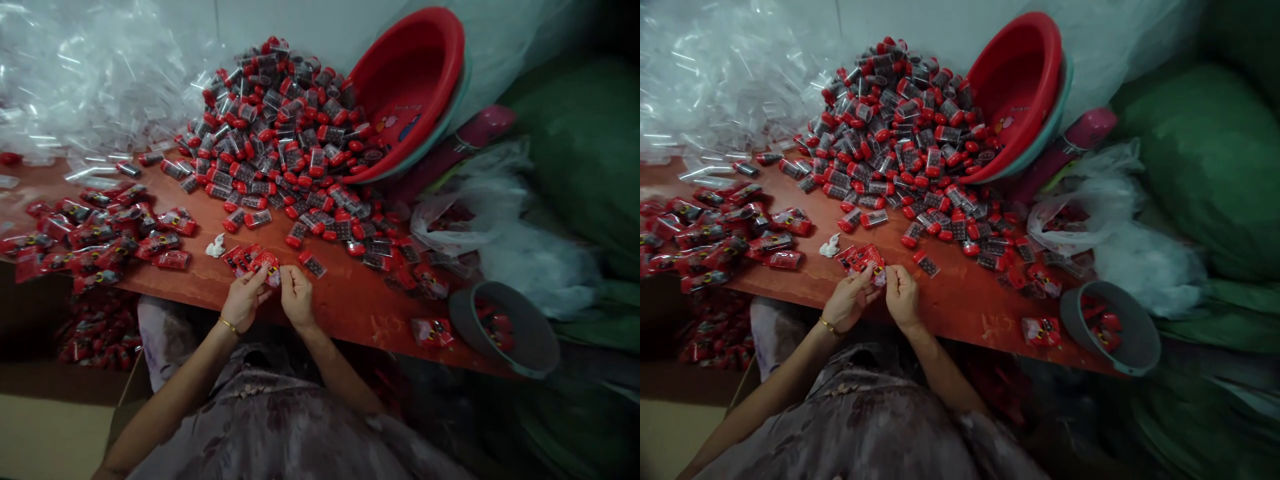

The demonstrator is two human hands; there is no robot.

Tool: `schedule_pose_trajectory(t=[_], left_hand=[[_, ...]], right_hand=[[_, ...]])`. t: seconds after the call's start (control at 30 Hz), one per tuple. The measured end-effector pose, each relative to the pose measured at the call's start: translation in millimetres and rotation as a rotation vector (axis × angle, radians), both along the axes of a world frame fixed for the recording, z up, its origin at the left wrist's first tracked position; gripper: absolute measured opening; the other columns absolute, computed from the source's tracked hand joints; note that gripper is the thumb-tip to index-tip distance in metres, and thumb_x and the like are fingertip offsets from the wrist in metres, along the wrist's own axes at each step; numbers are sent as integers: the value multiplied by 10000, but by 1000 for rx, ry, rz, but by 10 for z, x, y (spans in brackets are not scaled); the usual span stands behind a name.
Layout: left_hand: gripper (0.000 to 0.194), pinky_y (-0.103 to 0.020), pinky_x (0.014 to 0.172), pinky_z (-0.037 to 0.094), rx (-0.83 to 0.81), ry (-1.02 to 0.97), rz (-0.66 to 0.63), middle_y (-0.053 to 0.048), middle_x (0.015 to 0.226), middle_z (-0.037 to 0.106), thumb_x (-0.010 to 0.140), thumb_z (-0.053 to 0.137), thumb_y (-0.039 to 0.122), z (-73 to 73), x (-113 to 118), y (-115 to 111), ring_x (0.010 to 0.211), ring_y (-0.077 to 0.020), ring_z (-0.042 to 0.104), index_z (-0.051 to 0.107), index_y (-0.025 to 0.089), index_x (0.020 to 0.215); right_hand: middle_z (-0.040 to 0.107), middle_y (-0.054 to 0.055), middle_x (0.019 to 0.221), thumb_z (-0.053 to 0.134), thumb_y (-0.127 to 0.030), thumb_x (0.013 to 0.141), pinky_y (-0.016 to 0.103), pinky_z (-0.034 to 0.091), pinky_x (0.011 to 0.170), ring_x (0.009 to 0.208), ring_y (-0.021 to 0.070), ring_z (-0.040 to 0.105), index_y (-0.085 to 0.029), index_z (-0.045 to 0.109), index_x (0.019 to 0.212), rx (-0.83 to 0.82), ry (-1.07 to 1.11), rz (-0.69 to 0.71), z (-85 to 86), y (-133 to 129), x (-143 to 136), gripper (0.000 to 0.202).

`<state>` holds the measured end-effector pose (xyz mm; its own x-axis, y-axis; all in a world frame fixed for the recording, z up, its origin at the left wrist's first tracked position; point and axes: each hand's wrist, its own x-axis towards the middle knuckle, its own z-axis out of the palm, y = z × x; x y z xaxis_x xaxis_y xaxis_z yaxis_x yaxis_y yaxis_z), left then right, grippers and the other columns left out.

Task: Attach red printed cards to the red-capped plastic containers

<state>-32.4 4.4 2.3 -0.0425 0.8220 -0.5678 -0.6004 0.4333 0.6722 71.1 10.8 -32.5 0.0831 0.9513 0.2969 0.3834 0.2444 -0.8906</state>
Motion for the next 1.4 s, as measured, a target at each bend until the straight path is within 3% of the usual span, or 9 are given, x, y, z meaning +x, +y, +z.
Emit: schedule_pose_trajectory(t=[0.13, 0.23, 0.37, 0.5, 0.6, 0.67, 0.8, 1.1, 1.4], left_hand=[[395, -245, 648, 496, 13, 32, 42, -3, 635, 669, 411, 876, 330, 14, -47, 71, 597, -109, 621, 606, 126, 616], [400, -250, 664, 492, -7, -9, 58, -3, 659, 681, 400, 881, 320, 51, -85, 137, 611, -113, 627, 604, 134, 620], [406, -257, 685, 482, -19, -35, 40, -4, 692, 694, 419, 878, 333, 81, -82, 160, 628, -118, 633, 628, 144, 678], [469, -268, 697, 489, -40, -55, 31, -5, 713, 700, 370, 885, 361, 69, -44, 124, 649, -128, 641, 636, 146, 704], [458, -259, 689, 494, -44, -51, 32, -12, 704, 699, 379, 882, 370, 62, -42, 92, 652, -129, 644, 635, 143, 691], [443, -248, 677, 491, -33, -43, 24, -22, 717, 702, 402, 876, 374, 64, -48, 71, 657, -128, 646, 639, 140, 695], [423, -263, 681, 496, 3, -20, -39, -43, 734, 702, 452, 856, 401, 77, -36, 28, 675, -143, 650, 646, 130, 699], [458, -245, 638, 509, 53, 47, -30, -10, 668, 677, 418, 859, 420, 61, 5, -44, 570, -109, 624, 645, 133, 704], [439, -235, 649, 483, 108, -30, 42, -7, 689, 675, 423, 862, 392, 49, 101, -49, 618, -111, 624, 632, 143, 702]], right_hand=[[652, 35, 787, 326, -333, 942, 263, 465, 696, 728, 148, 598, -194, 594, 867, 18, -99, 67, 29, 58, 195, 311], [631, 129, 1091, 367, -393, 919, 401, 410, 908, 1019, 238, 553, -162, 586, 1061, 42, -419, -71, 11, 141, 483, 349], [550, 194, 1246, 490, -413, 851, 526, 351, 943, 1167, 331, 446, -129, 597, 1050, -118, -699, -238, -93, 209, 796, 363], [661, 126, 993, 520, -381, 820, 440, 444, 859, 975, 266, 578, -169, 592, 916, -139, -463, -141, -69, 83, 836, 243], [655, 32, 734, 522, -428, 818, 316, 499, 628, 629, 172, 608, -194, 564, 903, -281, -75, 63, 99, -115, 788, 252], [638, 0, 668, 546, -428, 810, 258, 476, 531, 525, 131, 573, -196, 564, 901, -353, 97, 193, 223, -238, 759, 251], [602, -22, 596, 602, -374, 781, 212, 427, 472, 479, 98, 520, -186, 586, 849, -344, 113, 247, 350, -349, 703, 200], [599, -29, 585, 592, -415, 780, 196, 387, 429, 418, 72, 470, -179, 568, 852, -378, 238, 173, 237, -300, 507, 248], [611, -30, 597, 593, -434, 782, 192, 396, 405, 397, 64, 463, -191, 560, 859, -392, 324, 218, 302, -286, 401, 258]])
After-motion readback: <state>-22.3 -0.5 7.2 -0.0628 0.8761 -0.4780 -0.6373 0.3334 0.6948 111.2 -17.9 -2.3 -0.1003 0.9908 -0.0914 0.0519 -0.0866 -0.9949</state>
